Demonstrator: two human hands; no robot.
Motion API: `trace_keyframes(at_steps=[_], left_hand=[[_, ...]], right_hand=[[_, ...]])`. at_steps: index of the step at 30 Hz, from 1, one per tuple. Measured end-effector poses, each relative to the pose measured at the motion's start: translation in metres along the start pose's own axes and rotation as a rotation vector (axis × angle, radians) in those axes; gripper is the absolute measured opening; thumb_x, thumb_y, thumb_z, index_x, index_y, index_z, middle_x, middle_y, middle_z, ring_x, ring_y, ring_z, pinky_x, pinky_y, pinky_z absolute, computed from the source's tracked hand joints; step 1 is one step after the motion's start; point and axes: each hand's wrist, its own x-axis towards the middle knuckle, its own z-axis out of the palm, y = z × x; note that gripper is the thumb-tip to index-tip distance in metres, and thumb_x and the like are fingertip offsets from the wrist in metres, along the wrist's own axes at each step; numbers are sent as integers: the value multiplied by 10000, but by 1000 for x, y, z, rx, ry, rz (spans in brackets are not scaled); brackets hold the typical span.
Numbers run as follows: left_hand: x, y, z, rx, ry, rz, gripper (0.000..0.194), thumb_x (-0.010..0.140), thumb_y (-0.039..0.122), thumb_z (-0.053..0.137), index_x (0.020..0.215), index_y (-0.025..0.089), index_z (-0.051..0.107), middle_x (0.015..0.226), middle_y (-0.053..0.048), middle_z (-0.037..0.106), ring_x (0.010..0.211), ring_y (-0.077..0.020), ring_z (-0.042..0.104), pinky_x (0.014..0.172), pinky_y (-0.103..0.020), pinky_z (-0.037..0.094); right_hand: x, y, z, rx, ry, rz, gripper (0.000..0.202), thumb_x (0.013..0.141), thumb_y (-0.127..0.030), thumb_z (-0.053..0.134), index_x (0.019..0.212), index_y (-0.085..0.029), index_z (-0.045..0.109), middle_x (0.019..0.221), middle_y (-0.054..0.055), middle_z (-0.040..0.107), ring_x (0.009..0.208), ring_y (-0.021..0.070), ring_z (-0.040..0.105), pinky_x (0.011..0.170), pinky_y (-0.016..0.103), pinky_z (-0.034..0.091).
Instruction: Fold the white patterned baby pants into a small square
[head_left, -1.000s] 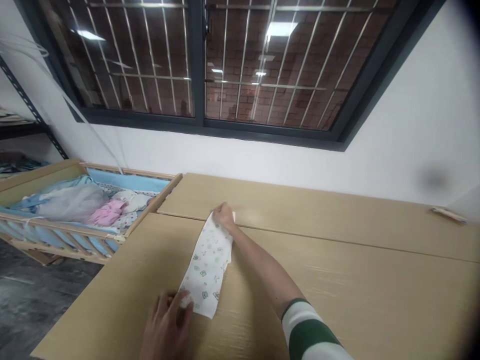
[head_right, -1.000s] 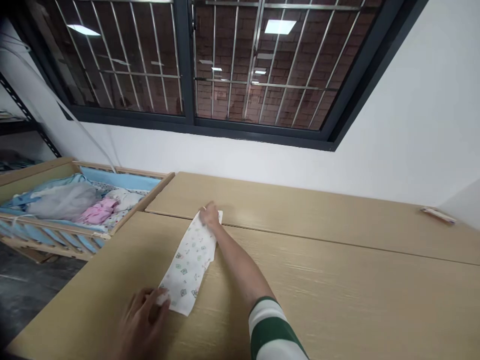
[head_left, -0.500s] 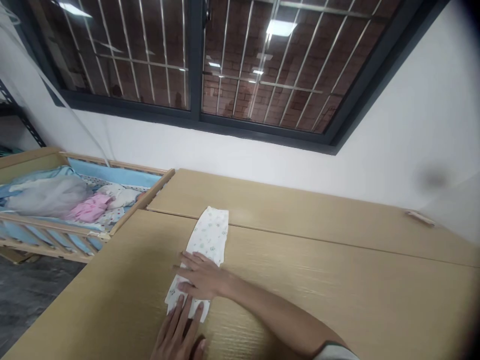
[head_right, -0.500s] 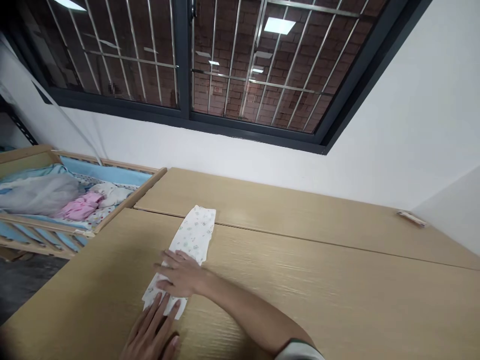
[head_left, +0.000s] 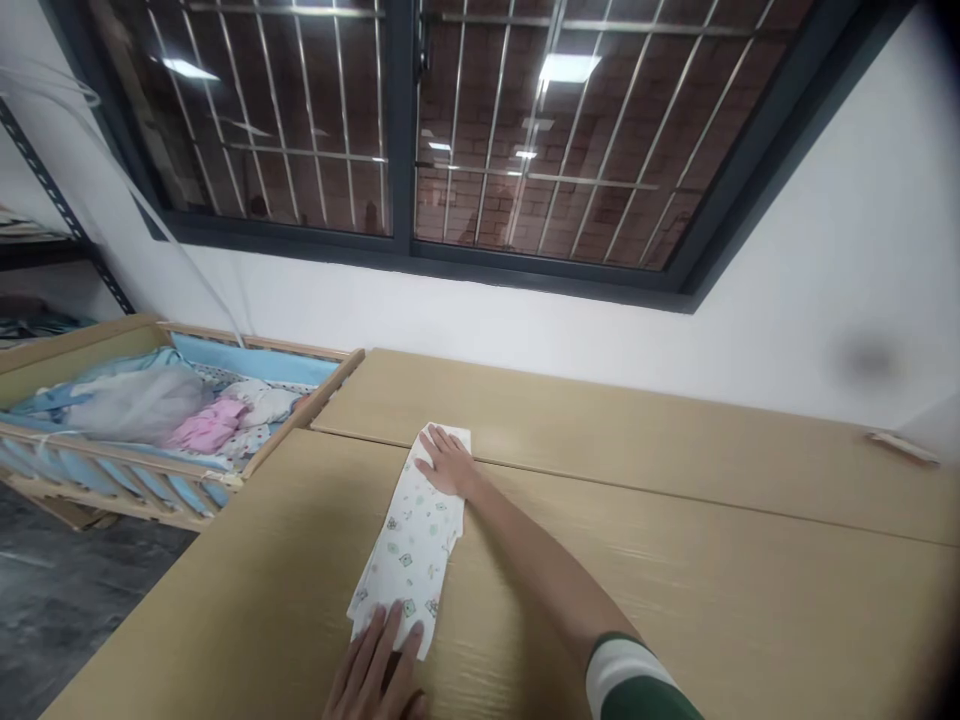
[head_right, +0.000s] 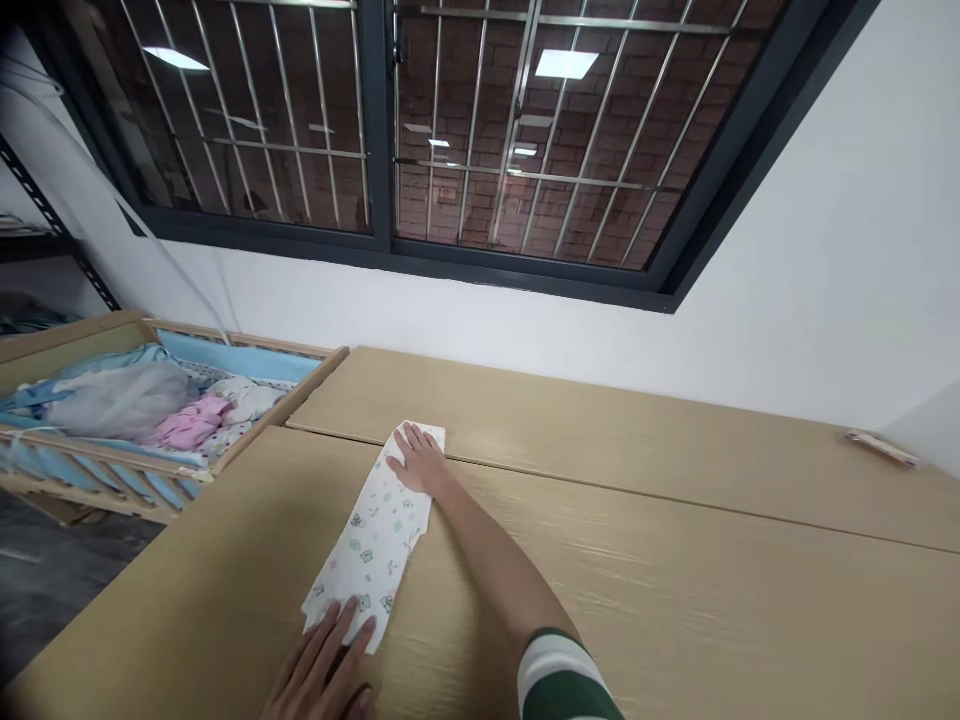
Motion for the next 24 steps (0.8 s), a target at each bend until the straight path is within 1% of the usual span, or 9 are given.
trace_keyframes(at_steps=[2, 4, 7, 10, 12, 15, 19, 22, 24], left_hand=[[7, 4, -4, -23, 14, 11, 448, 909, 353, 537, 1320, 203, 634, 1278, -105, 695, 1158, -264, 658, 912, -356, 524], [17, 8, -8, -67, 54, 29, 386, 937, 319, 495, 1265, 204, 662, 1232, -85, 718, 1114, -236, 672, 890, -337, 524], [32, 9, -9, -184, 97, 70, 317, 966, 242, 456, 1178, 216, 690, 1141, -44, 751, 1019, -183, 692, 857, -293, 525], [42, 3, -7, -331, 27, 56, 291, 976, 189, 453, 1150, 232, 682, 1105, -17, 757, 962, -156, 696, 846, -268, 532], [44, -4, -6, -396, -26, 8, 256, 991, 217, 465, 1138, 239, 674, 1138, -26, 743, 982, -171, 691, 844, -287, 540], [42, -9, -3, -440, -74, -36, 221, 1005, 258, 481, 1126, 249, 665, 1204, -42, 711, 1036, -198, 677, 852, -321, 544], [41, -8, -3, -490, -141, -70, 206, 1012, 211, 475, 1091, 251, 662, 1190, -42, 700, 1043, -207, 666, 893, -352, 529], [45, -5, -3, -522, -155, -87, 214, 1001, 139, 478, 1025, 244, 662, 1124, -35, 705, 1033, -206, 662, 914, -364, 515], [49, -4, -2, -523, -165, -77, 231, 994, 98, 465, 980, 231, 654, 1070, -34, 706, 996, -208, 664, 892, -363, 515]], right_hand=[[1, 7, 2, -8, 12, -47, 703, 1046, -591, 227, 1610, -175, 280, 1682, 81, 151, 1569, 235, 97, 1253, 425, 137], [-2, 12, 4, -13, 26, -94, 676, 1053, -564, 245, 1603, -174, 301, 1678, 82, 169, 1566, 231, 120, 1252, 413, 155], [-10, 18, 5, -19, 54, -136, 641, 1059, -535, 274, 1590, -182, 337, 1670, 83, 205, 1559, 235, 159, 1251, 418, 176], [-21, 21, 4, -30, 81, -153, 622, 1057, -525, 311, 1581, -192, 360, 1664, 85, 228, 1556, 241, 172, 1250, 428, 193], [-27, 22, 3, -34, 92, -154, 619, 1053, -517, 335, 1578, -191, 365, 1661, 90, 236, 1555, 243, 176, 1250, 429, 203], [-33, 22, 1, -23, 90, -146, 616, 1051, -503, 355, 1574, -178, 371, 1657, 100, 250, 1551, 244, 194, 1250, 433, 206], [-36, 19, -1, 6, 81, -122, 605, 1051, -485, 362, 1561, -161, 393, 1656, 105, 257, 1550, 245, 198, 1254, 432, 190], [-36, 17, -1, 21, 85, -110, 600, 1046, -474, 377, 1555, -159, 402, 1651, 109, 272, 1549, 249, 202, 1255, 442, 185], [-37, 16, -1, 30, 95, -108, 595, 1043, -462, 382, 1549, -151, 410, 1646, 116, 284, 1547, 253, 209, 1255, 444, 185]])
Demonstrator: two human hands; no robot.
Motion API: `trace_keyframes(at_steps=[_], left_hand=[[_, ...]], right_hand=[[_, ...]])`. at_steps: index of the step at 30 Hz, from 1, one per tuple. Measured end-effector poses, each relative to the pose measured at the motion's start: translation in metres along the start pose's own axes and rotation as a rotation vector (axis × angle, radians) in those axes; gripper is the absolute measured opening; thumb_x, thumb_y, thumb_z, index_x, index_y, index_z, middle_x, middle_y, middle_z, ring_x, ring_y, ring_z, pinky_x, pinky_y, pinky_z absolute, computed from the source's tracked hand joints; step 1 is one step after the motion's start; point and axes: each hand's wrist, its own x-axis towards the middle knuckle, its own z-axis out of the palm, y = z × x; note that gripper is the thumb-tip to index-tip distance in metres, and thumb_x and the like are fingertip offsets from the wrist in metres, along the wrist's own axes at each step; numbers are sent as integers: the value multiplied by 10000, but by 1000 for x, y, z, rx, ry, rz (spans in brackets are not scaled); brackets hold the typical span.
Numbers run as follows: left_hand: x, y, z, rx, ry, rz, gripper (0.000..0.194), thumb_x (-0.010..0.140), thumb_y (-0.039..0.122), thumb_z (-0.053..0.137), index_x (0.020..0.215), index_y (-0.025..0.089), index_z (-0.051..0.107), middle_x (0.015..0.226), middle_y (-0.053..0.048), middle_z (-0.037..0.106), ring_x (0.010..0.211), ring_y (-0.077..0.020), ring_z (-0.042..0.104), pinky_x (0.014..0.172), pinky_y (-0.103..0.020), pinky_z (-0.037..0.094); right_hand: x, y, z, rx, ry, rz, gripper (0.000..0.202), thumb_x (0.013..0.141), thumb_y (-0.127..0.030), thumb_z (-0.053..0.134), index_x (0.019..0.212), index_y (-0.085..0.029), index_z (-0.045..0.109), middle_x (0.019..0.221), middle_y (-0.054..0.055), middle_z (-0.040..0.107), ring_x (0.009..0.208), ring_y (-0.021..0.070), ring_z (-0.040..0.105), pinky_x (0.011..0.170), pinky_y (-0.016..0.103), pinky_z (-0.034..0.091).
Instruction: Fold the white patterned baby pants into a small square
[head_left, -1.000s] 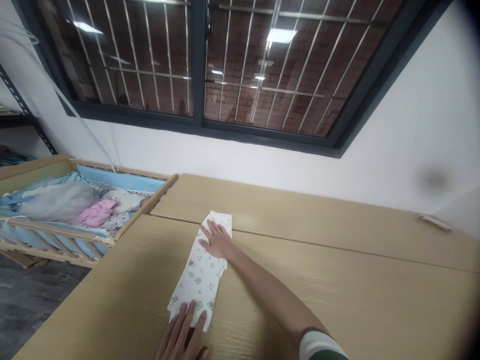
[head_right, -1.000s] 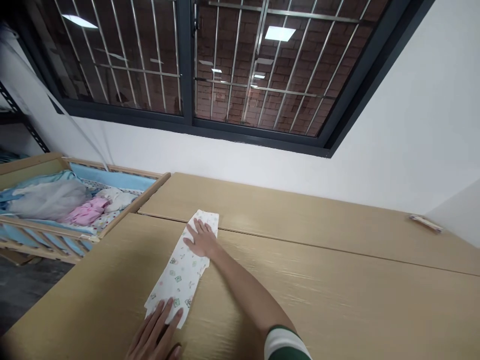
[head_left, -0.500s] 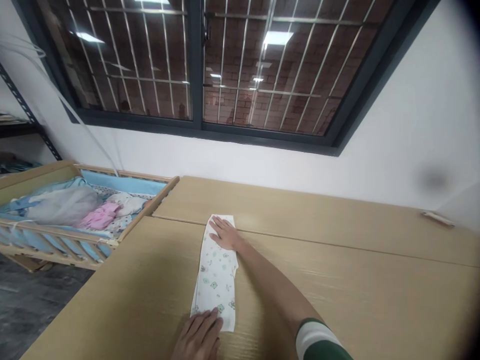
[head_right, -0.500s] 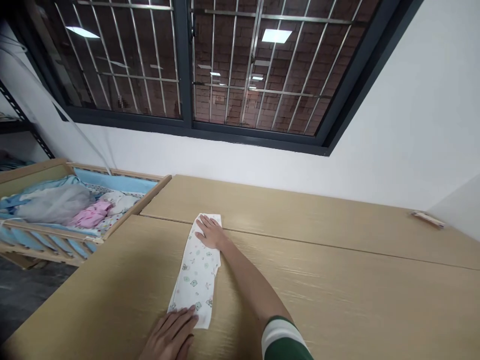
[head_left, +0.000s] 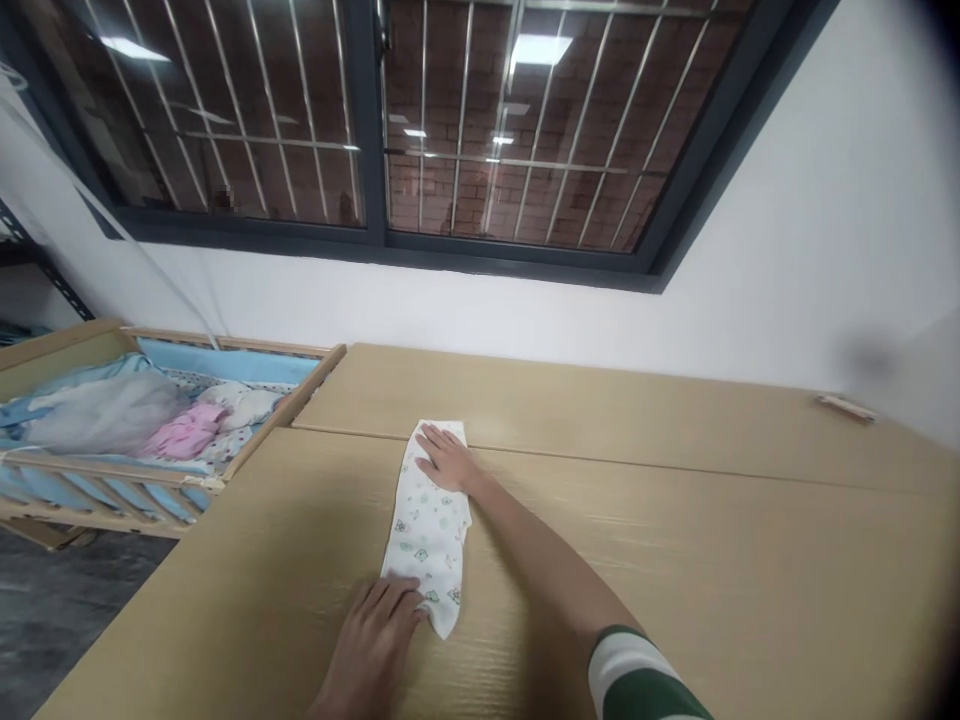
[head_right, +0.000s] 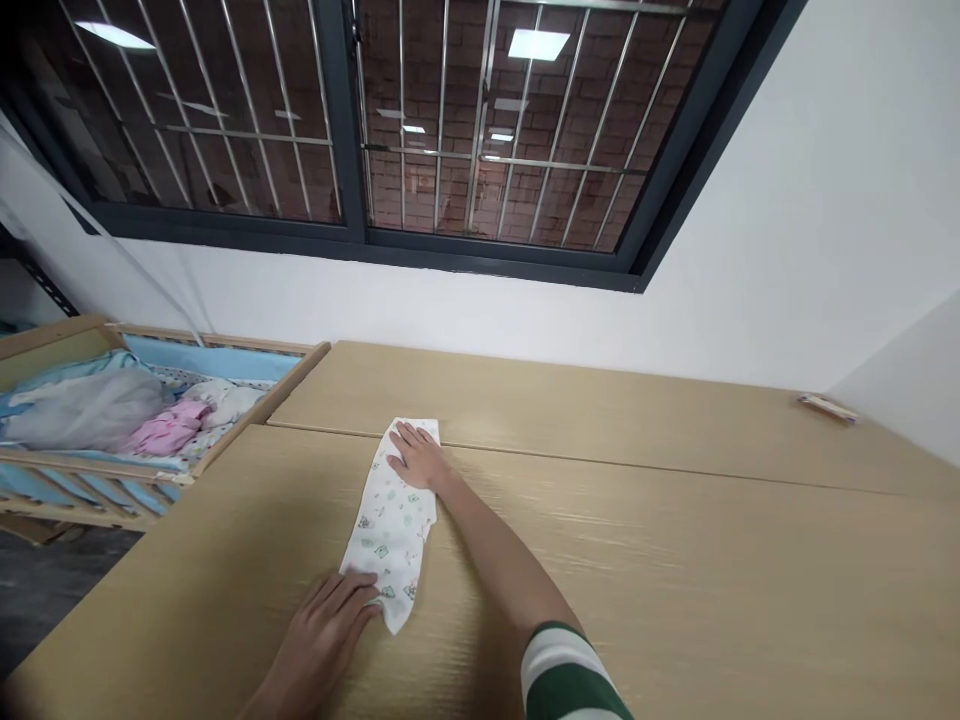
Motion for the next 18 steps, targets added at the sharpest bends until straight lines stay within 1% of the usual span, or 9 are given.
trace_keyframes(at_steps=[3, 7, 10, 13, 16, 18], left_hand=[[6, -1, 3, 35, -21, -27, 228, 1005, 103, 448, 943, 221, 632, 986, -35, 697, 904, -210, 662, 830, -362, 515], [13, -4, 8, 54, 12, -97, 220, 1025, 129, 423, 941, 215, 608, 942, -33, 682, 841, -206, 653, 787, -354, 504], [17, -8, 10, 59, 22, -113, 205, 1024, 137, 432, 932, 211, 600, 924, -31, 678, 807, -207, 650, 734, -339, 493], [21, -11, 9, 81, 4, -100, 228, 1016, 122, 437, 908, 213, 616, 883, -24, 671, 788, -213, 647, 724, -340, 480], [23, -12, 10, 120, -15, -85, 299, 1011, 102, 403, 845, 215, 625, 837, -24, 660, 771, -220, 638, 730, -349, 470], [23, -13, 14, 137, -24, -113, 317, 1015, 111, 392, 823, 214, 623, 819, -27, 656, 762, -218, 632, 726, -346, 465]], right_hand=[[-2, 0, 1, 9, 31, -5, 574, 1044, -433, 382, 1530, -131, 431, 1637, 132, 310, 1540, 259, 230, 1253, 442, 192], [-4, -1, 2, 9, 71, -1, 525, 1036, -378, 395, 1483, -113, 475, 1615, 155, 359, 1517, 265, 290, 1246, 443, 216], [-4, -1, -1, 15, 98, 14, 486, 1025, -336, 405, 1433, -94, 511, 1580, 177, 414, 1490, 271, 341, 1233, 442, 249], [-7, -4, -7, 61, 138, 0, 420, 1023, -291, 390, 1362, -114, 564, 1527, 172, 488, 1463, 259, 383, 1219, 445, 277], [-17, -17, -18, 175, 186, -39, 378, 1034, -278, 369, 1310, -140, 587, 1442, 159, 572, 1406, 254, 451, 1189, 453, 317], [-32, -33, -28, 283, 198, -71, 360, 1045, -314, 374, 1305, -169, 576, 1385, 140, 611, 1345, 251, 505, 1153, 450, 360]])
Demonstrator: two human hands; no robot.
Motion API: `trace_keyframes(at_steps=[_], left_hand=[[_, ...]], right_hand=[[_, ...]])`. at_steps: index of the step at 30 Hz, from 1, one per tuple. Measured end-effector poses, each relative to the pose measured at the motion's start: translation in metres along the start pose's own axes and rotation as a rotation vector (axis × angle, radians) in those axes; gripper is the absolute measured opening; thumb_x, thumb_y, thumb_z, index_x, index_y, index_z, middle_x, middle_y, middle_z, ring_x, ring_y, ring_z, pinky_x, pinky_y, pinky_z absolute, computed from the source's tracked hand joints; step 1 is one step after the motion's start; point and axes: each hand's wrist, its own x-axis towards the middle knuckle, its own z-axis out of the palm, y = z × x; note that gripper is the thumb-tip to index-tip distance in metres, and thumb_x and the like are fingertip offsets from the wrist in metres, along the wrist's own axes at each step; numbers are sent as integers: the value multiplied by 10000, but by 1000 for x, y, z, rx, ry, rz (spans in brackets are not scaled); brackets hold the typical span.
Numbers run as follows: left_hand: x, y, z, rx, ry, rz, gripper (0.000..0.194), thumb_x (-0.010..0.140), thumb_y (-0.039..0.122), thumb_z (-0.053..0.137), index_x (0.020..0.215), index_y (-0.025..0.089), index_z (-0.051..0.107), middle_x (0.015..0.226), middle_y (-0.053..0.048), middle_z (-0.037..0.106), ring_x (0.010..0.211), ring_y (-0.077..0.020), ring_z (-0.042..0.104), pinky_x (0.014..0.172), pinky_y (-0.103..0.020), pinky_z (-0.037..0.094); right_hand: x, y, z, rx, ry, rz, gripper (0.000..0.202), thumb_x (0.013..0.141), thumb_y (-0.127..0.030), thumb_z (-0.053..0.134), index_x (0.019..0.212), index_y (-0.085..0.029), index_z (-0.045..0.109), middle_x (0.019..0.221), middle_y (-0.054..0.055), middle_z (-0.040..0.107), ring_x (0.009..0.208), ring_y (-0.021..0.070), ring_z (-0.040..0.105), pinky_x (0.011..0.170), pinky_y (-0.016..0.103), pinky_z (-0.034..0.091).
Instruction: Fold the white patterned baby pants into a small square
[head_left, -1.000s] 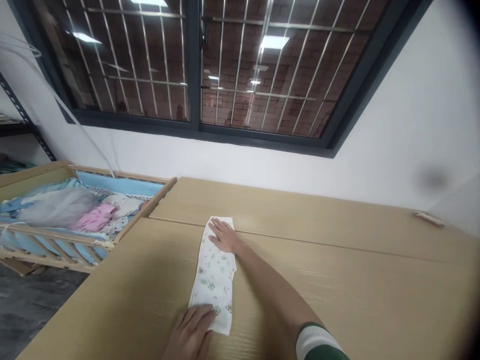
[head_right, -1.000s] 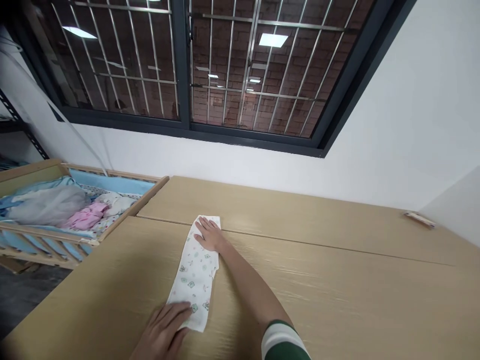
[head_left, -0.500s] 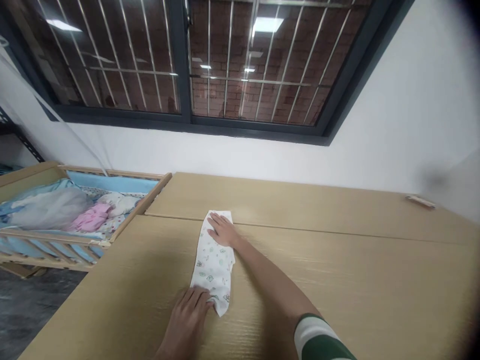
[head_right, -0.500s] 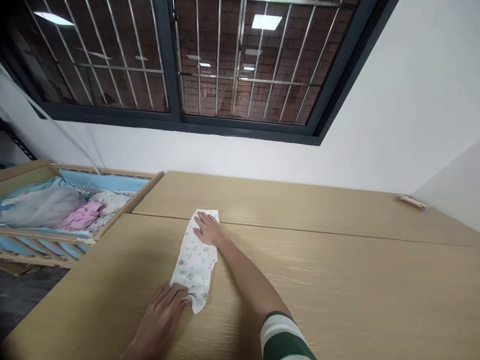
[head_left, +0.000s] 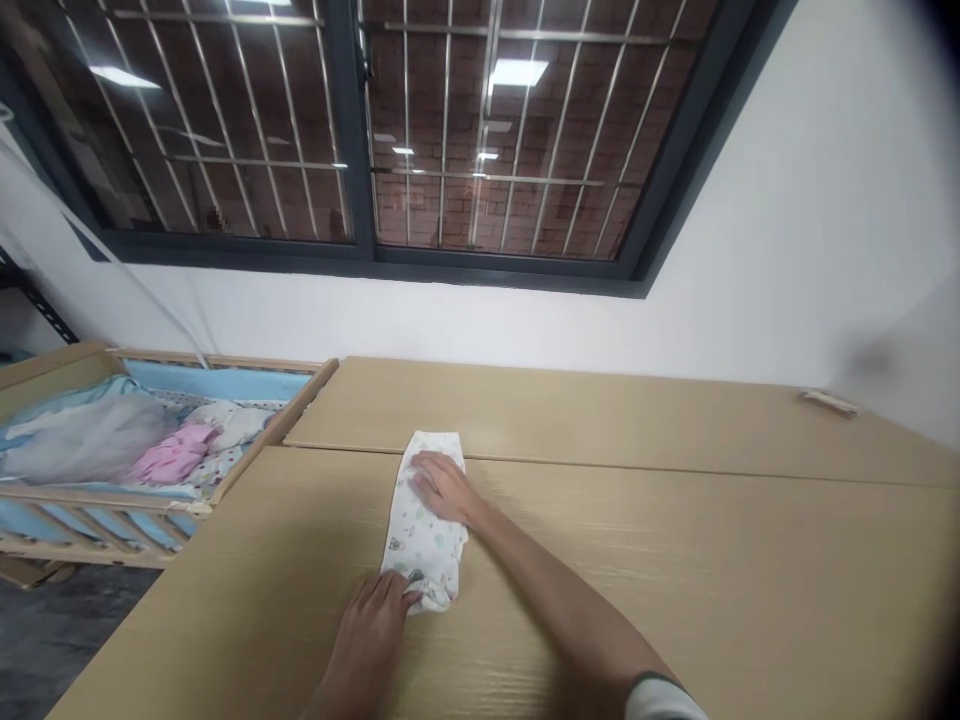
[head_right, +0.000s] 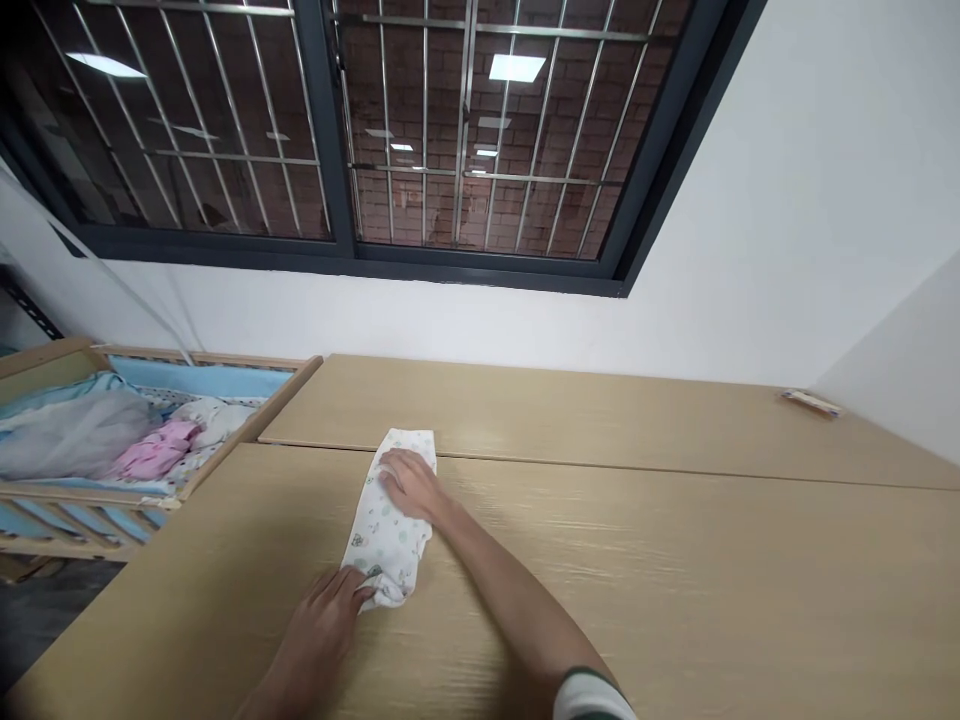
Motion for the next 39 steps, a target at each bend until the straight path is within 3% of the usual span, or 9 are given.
trace_keyframes(at_steps=[4, 10, 14, 19, 24, 26, 29, 32, 39], left_hand=[[-2, -1, 9, 7, 51, -27, 296, 1007, 119, 389, 842, 205, 619, 828, -41, 662, 752, -218, 624, 707, -343, 456], [-6, -4, 17, -57, 13, -42, 297, 969, 71, 357, 884, 201, 611, 876, -55, 665, 800, -230, 630, 763, -363, 470], [-8, -6, 22, -95, 95, -39, 317, 1027, 120, 309, 904, 202, 590, 850, -51, 662, 782, -216, 638, 760, -349, 476], [-7, -7, 12, -186, 218, 30, 328, 1064, 193, 281, 956, 218, 589, 850, -29, 675, 759, -194, 652, 726, -316, 500], [-9, -10, -27, -270, 67, 59, 129, 1016, 303, 506, 1088, 255, 601, 976, -7, 710, 862, -172, 676, 768, -261, 542], [-13, -12, -37, -277, 36, 108, 222, 955, 355, 613, 1155, 260, 594, 1040, -19, 717, 925, -190, 679, 808, -269, 552], [-22, -15, -40, -276, 18, 142, 158, 945, 241, 581, 1098, 263, 613, 1004, -11, 720, 901, -183, 677, 815, -270, 544], [-30, -18, -40, -292, -45, 127, 271, 932, 85, 450, 1002, 262, 643, 936, -2, 711, 855, -167, 665, 805, -265, 530], [-40, -10, -50, -354, -194, 89, 329, 893, 50, 497, 1059, 267, 679, 1097, -35, 707, 1033, -194, 645, 920, -330, 492]], right_hand=[[-38, -51, -18, 185, -77, -42, 371, 1016, -420, 501, 1324, -217, 548, 1328, 109, 609, 1262, 242, 537, 1099, 418, 403], [-90, -90, -32, 206, -303, 142, 1011, 730, -552, 836, 1541, -224, 331, 1361, 146, 537, 1294, 337, 483, 1086, 466, 397], [-105, -93, -21, 193, -306, 136, 690, 874, -311, 730, 1482, -274, 407, 1344, 101, 605, 1274, 295, 539, 1098, 434, 396], [-110, -92, -6, 161, -242, 26, 400, 917, -145, 592, 1294, -272, 550, 1218, 58, 692, 1144, 241, 638, 1071, 394, 434], [-124, -86, 3, 151, -152, 60, 176, 949, -193, 591, 1104, -275, 598, 1069, 29, 733, 1035, 230, 671, 960, 369, 503], [-133, -84, 4, 148, -118, 84, 93, 967, -222, 580, 1042, -273, 603, 1018, 34, 730, 1009, 234, 673, 909, 361, 517], [-144, -87, 0, 164, -86, 78, 81, 999, -251, 536, 1025, -279, 607, 973, 35, 726, 962, 229, 677, 896, 367, 511], [-152, -95, -6, 192, -82, 53, 111, 1025, -290, 504, 1025, -283, 614, 939, 33, 728, 919, 222, 683, 919, 380, 496], [-167, -123, -16, 276, -157, 40, 184, 1046, -322, 469, 1036, -270, 645, 972, 43, 747, 930, 225, 689, 941, 394, 483]])
